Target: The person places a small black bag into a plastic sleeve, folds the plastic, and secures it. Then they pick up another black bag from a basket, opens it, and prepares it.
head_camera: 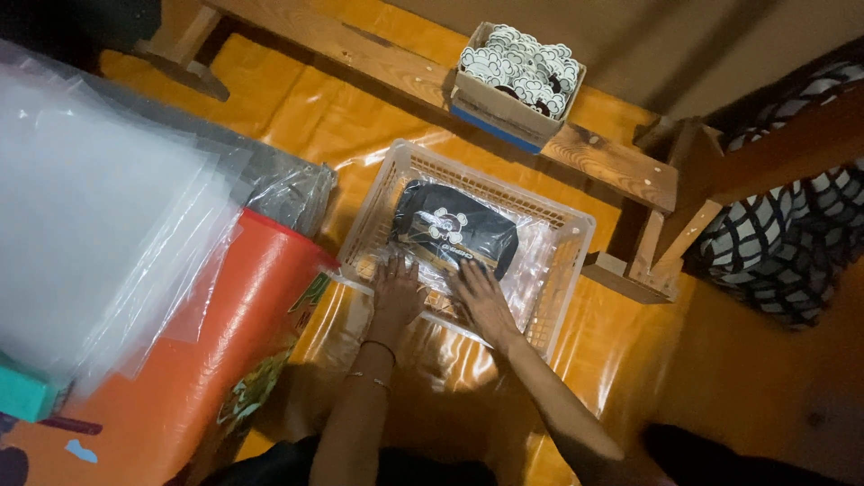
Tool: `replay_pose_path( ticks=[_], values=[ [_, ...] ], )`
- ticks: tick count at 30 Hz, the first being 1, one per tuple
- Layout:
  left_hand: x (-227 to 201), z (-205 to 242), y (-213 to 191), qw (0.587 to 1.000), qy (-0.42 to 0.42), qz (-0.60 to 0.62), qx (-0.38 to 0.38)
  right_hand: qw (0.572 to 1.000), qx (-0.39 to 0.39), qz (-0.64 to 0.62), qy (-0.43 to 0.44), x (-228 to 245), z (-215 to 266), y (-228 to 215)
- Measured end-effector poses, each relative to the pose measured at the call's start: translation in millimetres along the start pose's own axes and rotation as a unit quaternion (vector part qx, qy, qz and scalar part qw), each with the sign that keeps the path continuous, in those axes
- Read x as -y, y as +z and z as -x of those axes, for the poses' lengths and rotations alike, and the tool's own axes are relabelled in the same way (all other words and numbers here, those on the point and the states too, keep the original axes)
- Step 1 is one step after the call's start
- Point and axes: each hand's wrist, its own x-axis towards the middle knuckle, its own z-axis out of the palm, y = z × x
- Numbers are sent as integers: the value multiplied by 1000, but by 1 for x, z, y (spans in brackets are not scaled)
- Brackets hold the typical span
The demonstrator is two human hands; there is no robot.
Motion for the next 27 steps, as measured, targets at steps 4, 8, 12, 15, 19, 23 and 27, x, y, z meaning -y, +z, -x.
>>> replay_pose_path(
  ticks=[4,8,12,15,19,23,27],
  values=[
    [5,5,2,996,-27,11,86,978,143,152,5,-31,-5,63],
    [22,1,5,983,-37,5,182,955,244,162,47,-8,-31,28],
    [26,-7,4,980,-57,-16,189,953,269,130,55,-21,-32,46],
    [31,-14,11,969,-86,-31,229,938,291,187,24,-46,-25,80],
    [22,-14,-98,966,-64,-4,250,952,245,165,75,-22,-37,63],
    [19,3,-233,973,-17,18,229,995,-31,-88,35,56,-48,-6],
    [22,103,-361,979,-29,-65,190,975,-109,-178,-77,147,-82,-63]
  ],
)
